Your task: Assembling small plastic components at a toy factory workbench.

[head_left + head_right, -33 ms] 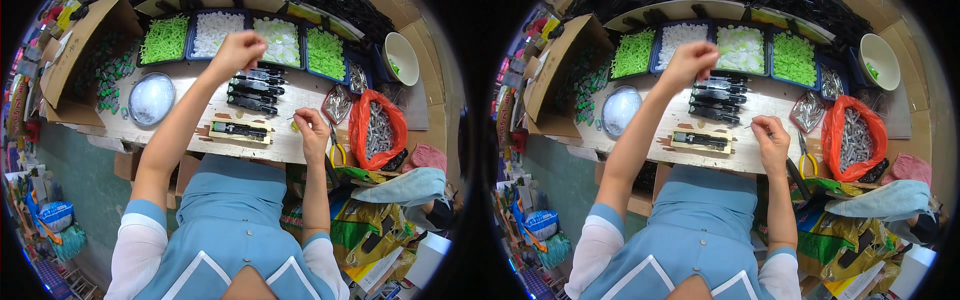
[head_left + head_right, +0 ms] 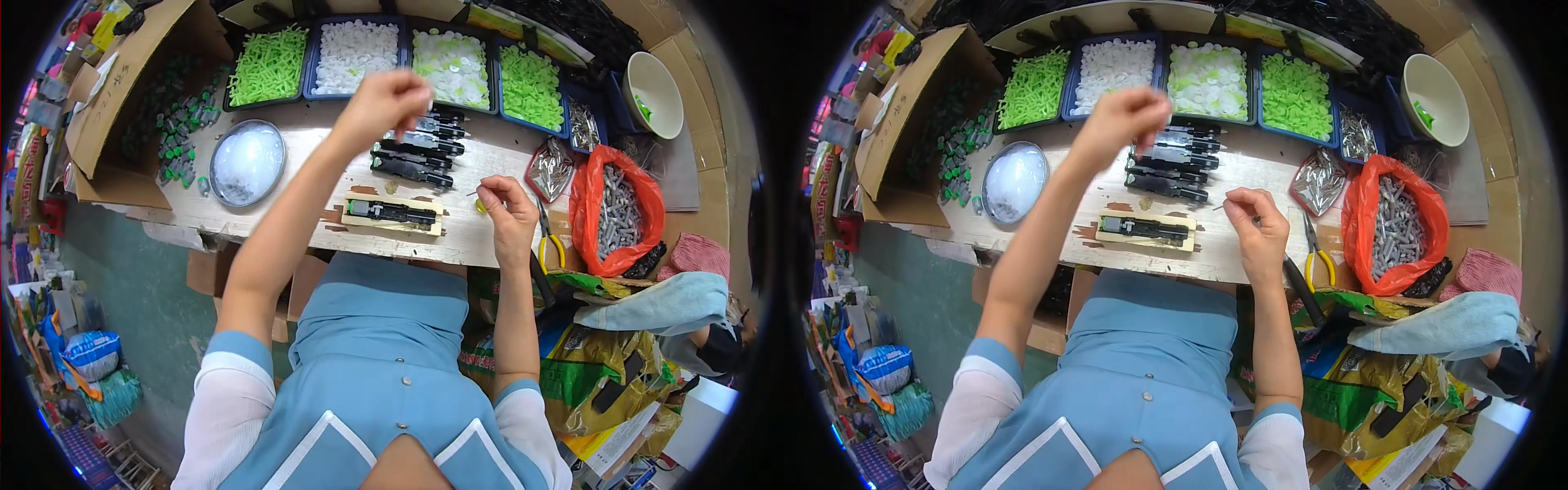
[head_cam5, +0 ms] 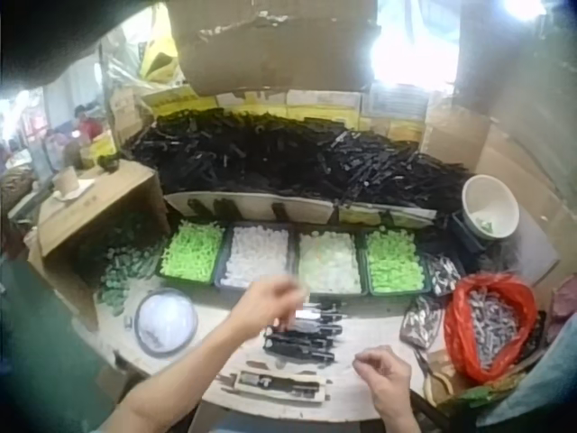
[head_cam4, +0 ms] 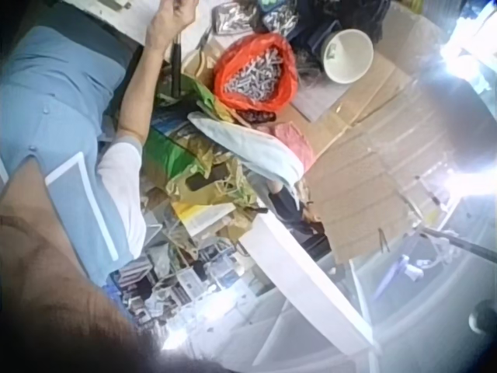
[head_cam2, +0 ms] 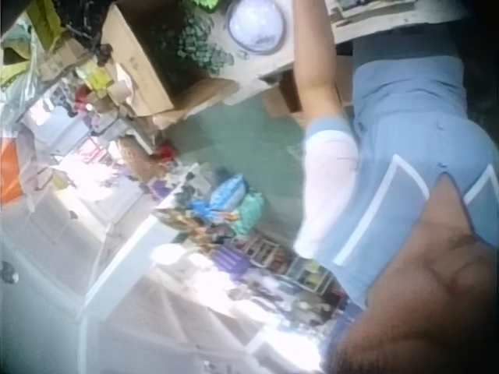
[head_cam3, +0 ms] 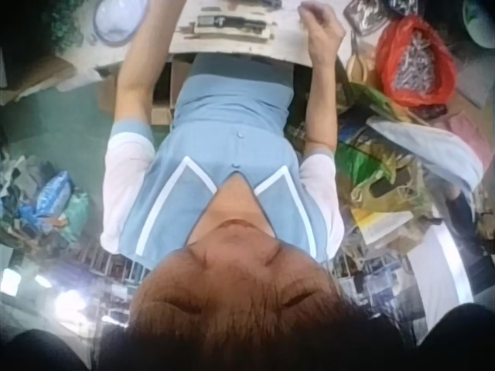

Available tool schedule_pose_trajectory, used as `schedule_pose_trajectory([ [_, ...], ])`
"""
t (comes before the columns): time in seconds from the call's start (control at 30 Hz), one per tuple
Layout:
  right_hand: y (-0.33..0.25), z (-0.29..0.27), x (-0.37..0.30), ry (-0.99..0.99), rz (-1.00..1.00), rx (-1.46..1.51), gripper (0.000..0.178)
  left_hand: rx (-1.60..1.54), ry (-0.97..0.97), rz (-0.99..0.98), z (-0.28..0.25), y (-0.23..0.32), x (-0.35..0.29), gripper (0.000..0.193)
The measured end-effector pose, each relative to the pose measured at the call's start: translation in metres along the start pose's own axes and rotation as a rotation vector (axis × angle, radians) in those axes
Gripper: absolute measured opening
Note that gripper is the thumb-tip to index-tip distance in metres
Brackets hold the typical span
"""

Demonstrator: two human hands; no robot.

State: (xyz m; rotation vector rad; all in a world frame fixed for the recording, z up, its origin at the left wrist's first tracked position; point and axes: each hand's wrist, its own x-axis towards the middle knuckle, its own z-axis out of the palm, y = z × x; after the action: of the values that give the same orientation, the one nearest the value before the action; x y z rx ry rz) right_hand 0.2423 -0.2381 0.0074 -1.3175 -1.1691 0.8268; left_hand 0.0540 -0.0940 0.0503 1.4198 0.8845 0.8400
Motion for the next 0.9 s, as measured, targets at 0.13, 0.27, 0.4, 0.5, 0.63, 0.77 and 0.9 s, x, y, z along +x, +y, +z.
schedule_pose_trajectory([
  [0.13, -0.022, 0.024, -0.006, -0.079, 0.028, 0.179, 0.01, -0.362, -0.166, -0.199, 0.012, -0.025, -0.082, 0.02],
  [0.27, -0.028, 0.042, -0.012, -0.235, -0.102, 0.061, 0.01, -0.544, -0.182, -0.22, 0.017, -0.043, -0.119, 0.018],
  [0.4, -0.03, 0.049, -0.017, -0.322, -0.099, 0.007, 0.01, -0.573, -0.18, -0.194, 0.014, -0.041, -0.128, 0.017],
  [0.5, -0.032, 0.05, -0.017, -0.315, -0.118, -0.006, 0.01, -0.566, -0.182, -0.189, 0.014, -0.042, -0.131, 0.017],
  [0.63, -0.036, 0.051, -0.019, -0.3, -0.092, 0.003, 0.009, -0.523, -0.163, -0.184, 0.016, -0.039, -0.133, 0.018],
  [0.77, -0.035, 0.053, -0.02, -0.278, -0.146, -0.04, 0.01, -0.513, -0.142, -0.193, 0.016, -0.039, -0.136, 0.018],
  [0.9, -0.041, 0.061, -0.023, -0.264, -0.222, -0.132, 0.008, -0.556, -0.107, -0.178, 0.019, -0.045, -0.139, 0.017],
])
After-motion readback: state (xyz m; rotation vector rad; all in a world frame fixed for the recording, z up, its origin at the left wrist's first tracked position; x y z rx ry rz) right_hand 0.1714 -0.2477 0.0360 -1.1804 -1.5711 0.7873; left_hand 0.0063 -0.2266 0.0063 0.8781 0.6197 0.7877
